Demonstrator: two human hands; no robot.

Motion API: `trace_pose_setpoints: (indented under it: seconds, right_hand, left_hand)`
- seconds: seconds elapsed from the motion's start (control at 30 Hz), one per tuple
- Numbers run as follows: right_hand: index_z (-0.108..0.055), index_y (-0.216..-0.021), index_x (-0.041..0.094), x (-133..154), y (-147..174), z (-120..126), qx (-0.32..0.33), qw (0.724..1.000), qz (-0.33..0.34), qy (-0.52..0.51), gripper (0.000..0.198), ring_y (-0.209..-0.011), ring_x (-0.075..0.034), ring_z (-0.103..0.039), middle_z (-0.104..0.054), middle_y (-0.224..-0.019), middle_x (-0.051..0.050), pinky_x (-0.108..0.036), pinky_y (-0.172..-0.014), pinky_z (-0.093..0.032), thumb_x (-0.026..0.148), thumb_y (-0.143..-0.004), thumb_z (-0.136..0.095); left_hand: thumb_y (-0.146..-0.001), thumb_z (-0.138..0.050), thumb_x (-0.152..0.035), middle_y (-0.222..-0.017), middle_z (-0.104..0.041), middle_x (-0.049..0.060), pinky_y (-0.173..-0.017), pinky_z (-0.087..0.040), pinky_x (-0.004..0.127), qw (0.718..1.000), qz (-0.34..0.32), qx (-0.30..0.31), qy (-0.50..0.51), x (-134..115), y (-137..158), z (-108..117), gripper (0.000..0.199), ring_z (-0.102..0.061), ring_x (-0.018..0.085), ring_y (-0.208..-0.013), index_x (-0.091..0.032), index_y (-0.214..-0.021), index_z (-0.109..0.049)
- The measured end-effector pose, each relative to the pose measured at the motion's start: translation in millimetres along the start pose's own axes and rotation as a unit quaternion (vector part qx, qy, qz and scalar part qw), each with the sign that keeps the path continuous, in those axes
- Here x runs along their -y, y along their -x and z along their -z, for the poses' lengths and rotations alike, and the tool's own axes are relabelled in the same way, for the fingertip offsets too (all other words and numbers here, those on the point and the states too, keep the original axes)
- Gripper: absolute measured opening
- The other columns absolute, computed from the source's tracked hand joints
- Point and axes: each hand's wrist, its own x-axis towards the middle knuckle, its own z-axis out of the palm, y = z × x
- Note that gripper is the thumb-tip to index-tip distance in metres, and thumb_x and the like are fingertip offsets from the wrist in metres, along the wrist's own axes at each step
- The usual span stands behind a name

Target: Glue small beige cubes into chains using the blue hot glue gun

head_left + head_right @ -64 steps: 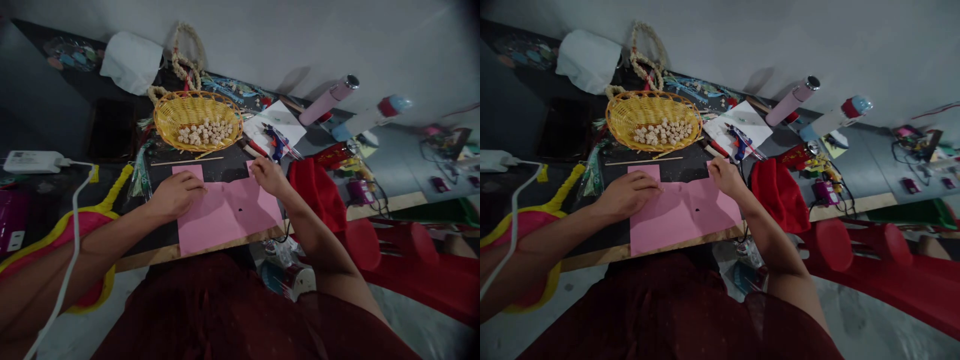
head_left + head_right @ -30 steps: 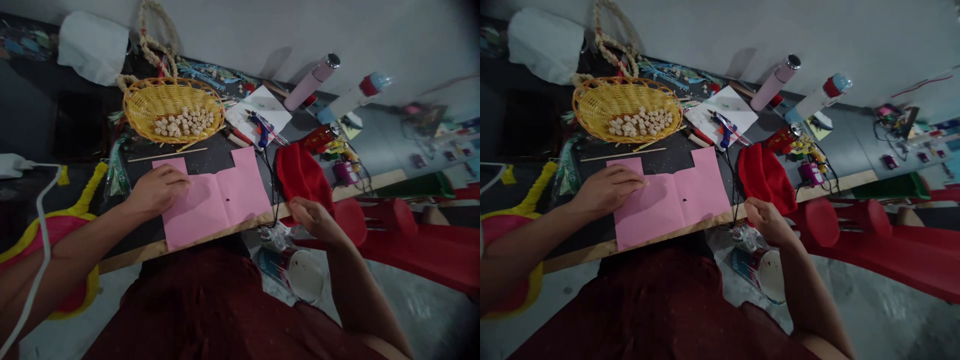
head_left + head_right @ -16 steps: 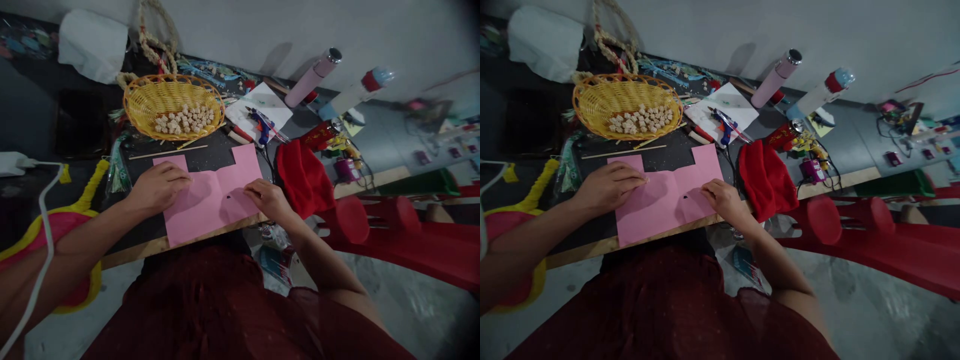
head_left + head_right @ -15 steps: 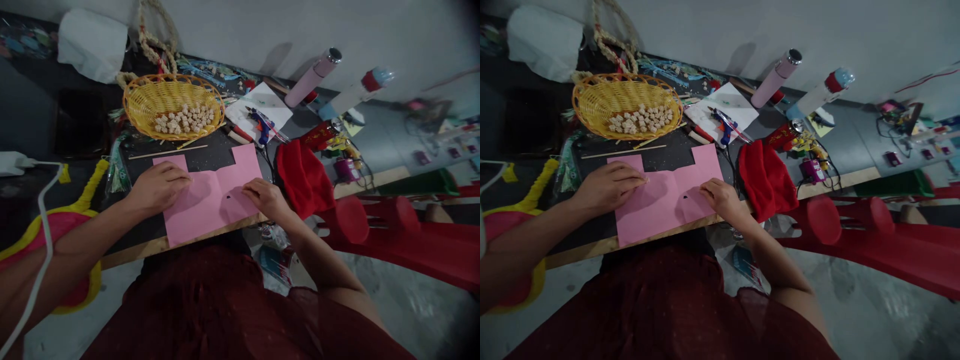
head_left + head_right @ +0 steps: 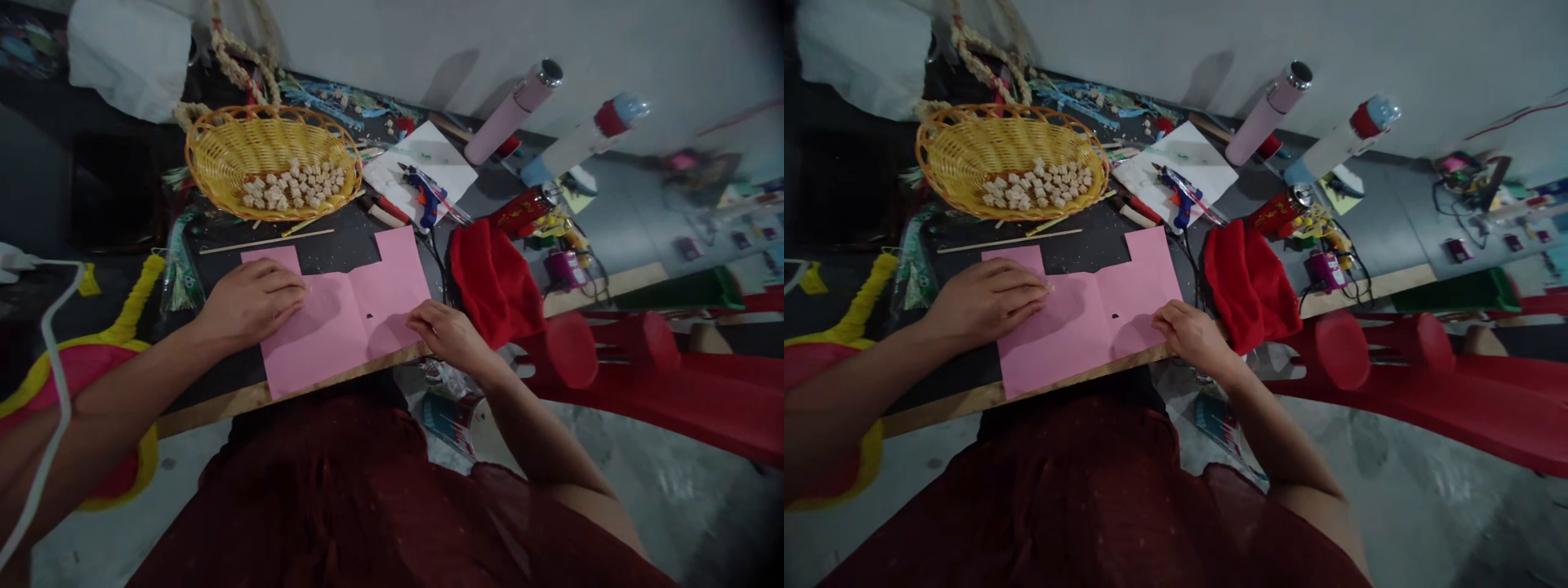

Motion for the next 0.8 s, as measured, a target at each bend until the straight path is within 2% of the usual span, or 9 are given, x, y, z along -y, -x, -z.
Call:
trace_pose_setpoints:
  seconds: [0.1,0.2,0.33,0.4,0.5,0.6,0.7,0.8]
  right_hand:
    - [-0.063,-0.094,0.018,1,10,-7,-0.010,1.000,0.024,0.016,0.016,-0.083,-0.016,-0.062,-0.065,-0.089,-0.006,-0.029,-0.076,-0.050,0.023,-0.097,-0.048]
    - [-0.062,-0.092,0.017,4,11,-17,-0.013,0.994,0.035,0.098,0.017,-0.083,-0.018,-0.059,-0.064,-0.088,-0.007,-0.031,-0.078,-0.050,0.019,-0.097,-0.046]
    - [-0.061,-0.093,0.014,8,8,-23,0.072,0.973,0.036,0.215,0.016,-0.087,-0.024,-0.055,-0.061,-0.090,-0.011,-0.038,-0.084,-0.048,0.008,-0.090,-0.046]
    - [-0.059,-0.092,0.014,8,10,-20,0.087,0.974,0.026,0.210,0.018,-0.088,-0.024,-0.055,-0.060,-0.090,-0.012,-0.038,-0.083,-0.047,0.004,-0.087,-0.045]
    - [-0.054,-0.091,0.015,7,21,-10,0.045,0.989,-0.005,0.143,0.016,-0.086,-0.022,-0.055,-0.059,-0.088,-0.011,-0.034,-0.078,-0.046,0.008,-0.090,-0.039]
    - [-0.050,-0.087,0.018,7,39,-1,0.043,0.995,-0.047,0.072,0.019,-0.070,-0.018,-0.055,-0.058,-0.076,-0.006,-0.030,-0.066,-0.042,0.017,-0.096,-0.033]
    - [-0.049,-0.075,0.020,11,58,1,0.102,0.988,-0.110,0.042,0.028,-0.054,-0.013,-0.050,-0.054,-0.061,0.000,-0.027,-0.055,-0.034,0.023,-0.096,-0.032]
    - [-0.053,-0.062,0.020,14,75,-2,0.229,0.964,-0.126,0.041,0.032,-0.053,-0.012,-0.054,-0.059,-0.058,-0.001,-0.026,-0.054,-0.033,0.027,-0.092,-0.044]
  left_hand:
    - [-0.093,-0.053,-0.030,-0.106,-0.072,0.004,-0.086,-0.049,0.038,1.000,-0.005,0.000,0.009,1,0,0,0.021,-0.060,0.023,-0.100,-0.024,-0.105,-0.069]
    - [-0.093,-0.052,-0.030,-0.107,-0.072,0.004,-0.085,-0.049,0.037,1.000,-0.008,0.001,0.008,1,1,0,0.022,-0.061,0.023,-0.101,-0.023,-0.105,-0.069]
    - [-0.094,-0.052,-0.031,-0.106,-0.072,0.003,-0.086,-0.048,0.037,1.000,-0.012,0.010,-0.014,0,0,1,0.021,-0.061,0.022,-0.100,-0.024,-0.104,-0.069]
    - [-0.094,-0.052,-0.031,-0.106,-0.072,0.003,-0.085,-0.048,0.036,1.000,-0.017,0.008,-0.025,0,0,1,0.021,-0.061,0.022,-0.099,-0.023,-0.104,-0.069]
    - [-0.094,-0.052,-0.032,-0.105,-0.073,0.003,-0.083,-0.049,0.035,0.999,-0.021,0.006,-0.040,0,0,1,0.022,-0.061,0.022,-0.097,-0.022,-0.103,-0.069]
    - [-0.095,-0.050,-0.031,-0.106,-0.073,0.002,-0.083,-0.049,0.035,0.999,-0.014,0.011,-0.041,0,0,1,0.023,-0.061,0.021,-0.098,-0.022,-0.103,-0.070]
    - [-0.095,-0.050,-0.031,-0.106,-0.073,0.002,-0.084,-0.049,0.036,0.999,-0.006,0.009,-0.030,-1,0,1,0.024,-0.061,0.021,-0.098,-0.021,-0.104,-0.070]
    - [-0.094,-0.051,-0.030,-0.106,-0.073,0.003,-0.084,-0.050,0.036,1.000,-0.006,0.007,-0.028,-1,0,0,0.023,-0.060,0.022,-0.098,-0.021,-0.104,-0.070]
